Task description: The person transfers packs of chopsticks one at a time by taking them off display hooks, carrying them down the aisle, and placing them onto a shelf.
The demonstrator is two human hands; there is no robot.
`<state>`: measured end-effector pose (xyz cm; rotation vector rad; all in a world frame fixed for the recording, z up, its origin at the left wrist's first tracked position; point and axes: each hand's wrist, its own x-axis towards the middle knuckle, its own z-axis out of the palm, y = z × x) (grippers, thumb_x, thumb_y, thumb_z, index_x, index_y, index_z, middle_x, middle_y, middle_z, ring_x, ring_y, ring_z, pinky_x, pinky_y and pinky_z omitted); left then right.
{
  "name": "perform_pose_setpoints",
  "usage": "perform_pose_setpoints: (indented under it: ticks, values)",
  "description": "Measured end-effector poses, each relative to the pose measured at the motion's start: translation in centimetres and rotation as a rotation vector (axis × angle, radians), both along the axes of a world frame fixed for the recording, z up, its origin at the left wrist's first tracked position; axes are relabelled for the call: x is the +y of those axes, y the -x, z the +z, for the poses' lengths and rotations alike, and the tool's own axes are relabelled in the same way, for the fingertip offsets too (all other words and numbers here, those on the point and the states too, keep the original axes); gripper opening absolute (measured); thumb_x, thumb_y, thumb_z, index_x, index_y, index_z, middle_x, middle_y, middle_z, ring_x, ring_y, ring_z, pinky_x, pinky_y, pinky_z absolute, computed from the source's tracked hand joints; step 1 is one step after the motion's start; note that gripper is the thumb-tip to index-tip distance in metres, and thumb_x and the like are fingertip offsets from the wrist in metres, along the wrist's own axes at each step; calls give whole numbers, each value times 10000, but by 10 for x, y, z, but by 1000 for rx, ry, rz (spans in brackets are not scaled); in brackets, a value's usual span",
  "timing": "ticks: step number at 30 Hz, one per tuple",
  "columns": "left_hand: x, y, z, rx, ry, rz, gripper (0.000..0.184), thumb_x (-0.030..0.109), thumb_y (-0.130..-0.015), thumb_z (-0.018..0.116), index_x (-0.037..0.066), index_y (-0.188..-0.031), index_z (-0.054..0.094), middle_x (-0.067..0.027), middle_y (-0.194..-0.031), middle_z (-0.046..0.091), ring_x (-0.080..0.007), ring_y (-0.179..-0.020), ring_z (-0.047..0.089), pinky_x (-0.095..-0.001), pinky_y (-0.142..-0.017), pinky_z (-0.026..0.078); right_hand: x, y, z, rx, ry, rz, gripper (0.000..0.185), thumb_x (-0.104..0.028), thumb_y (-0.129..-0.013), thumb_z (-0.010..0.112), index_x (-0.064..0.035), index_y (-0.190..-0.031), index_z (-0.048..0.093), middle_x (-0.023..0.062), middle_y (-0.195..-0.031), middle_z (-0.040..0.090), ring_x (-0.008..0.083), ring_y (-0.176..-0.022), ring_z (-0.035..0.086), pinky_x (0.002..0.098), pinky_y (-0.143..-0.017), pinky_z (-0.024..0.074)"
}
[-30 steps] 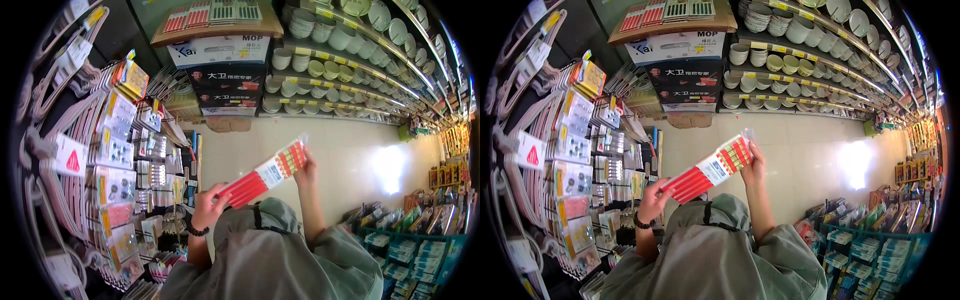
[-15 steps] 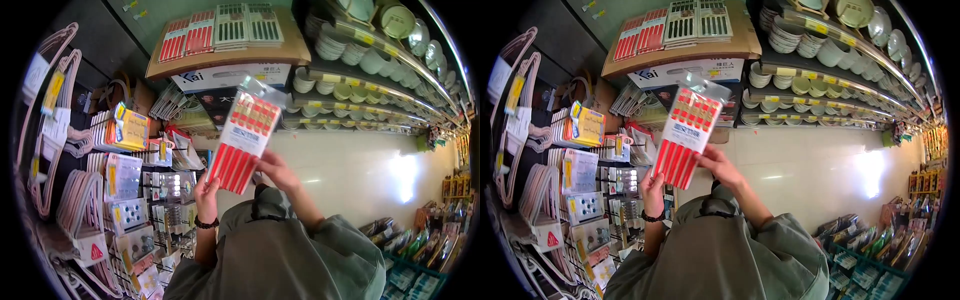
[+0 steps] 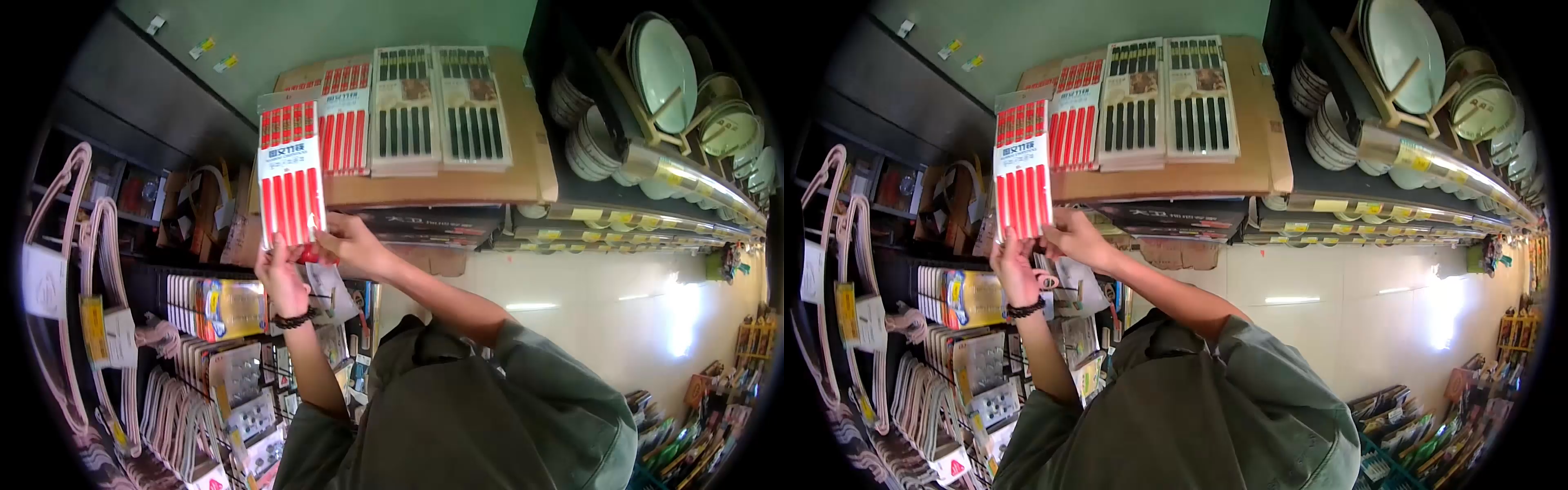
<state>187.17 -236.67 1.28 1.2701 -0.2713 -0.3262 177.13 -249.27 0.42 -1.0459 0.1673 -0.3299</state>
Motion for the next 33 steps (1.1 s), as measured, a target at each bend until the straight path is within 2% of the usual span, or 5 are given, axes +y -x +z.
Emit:
perform_pose_setpoints:
  ticks: [11, 15, 16, 21, 33]
  values:
    - [-76, -128, 5, -187, -395, -57, 320, 211, -953, 642, -41, -1145, 599, -69, -847, 671, -111, -647, 616, -274, -636, 513, -50, -31, 1, 54, 12, -62, 244, -82, -997, 491, 23, -1209, 548, 74, -919, 643, 128, -798, 626, 279, -692, 532]
    - [-74, -144, 9, -944, -948, 120, 371, 249, -896, 685, 46, -1199, 622, -104, -1107, 635, -272, -955, 595, -428, -878, 472, -43, -8, -9, 115, 15, 29, 205, -119, -1014, 496, 14, -1151, 569, 43, -892, 635, 94, -781, 598, 258, -700, 513]
    - [-77, -139, 18, -995, -941, 124, 393, 264, -880, 687, 69, -1215, 623, -124, -1251, 574, -346, -1136, 518, -470, -1002, 395, -40, -5, -11, 114, 20, 26, 194, -123, -1019, 494, 9, -1133, 579, 40, -891, 634, 90, -783, 592, 253, -705, 508]
    - [-107, -132, 11, -1145, -727, -136, 393, 247, -935, 616, 85, -1293, 592, -174, -1398, 499, -400, -1295, 448, -482, -1068, 372, -25, -2, -13, 137, -25, 57, 185, -114, -1022, 488, 1, -1140, 572, 44, -921, 628, 94, -843, 589, 259, -767, 495]
    - [-112, -130, 4, -1239, -726, -149, 370, 219, -954, 564, 90, -1299, 596, -169, -1464, 447, -398, -1343, 407, -457, -1089, 365, 29, 36, -37, 225, -78, 14, 197, -135, -1014, 474, -23, -1138, 578, 18, -915, 626, 92, -851, 577, 257, -698, 489]
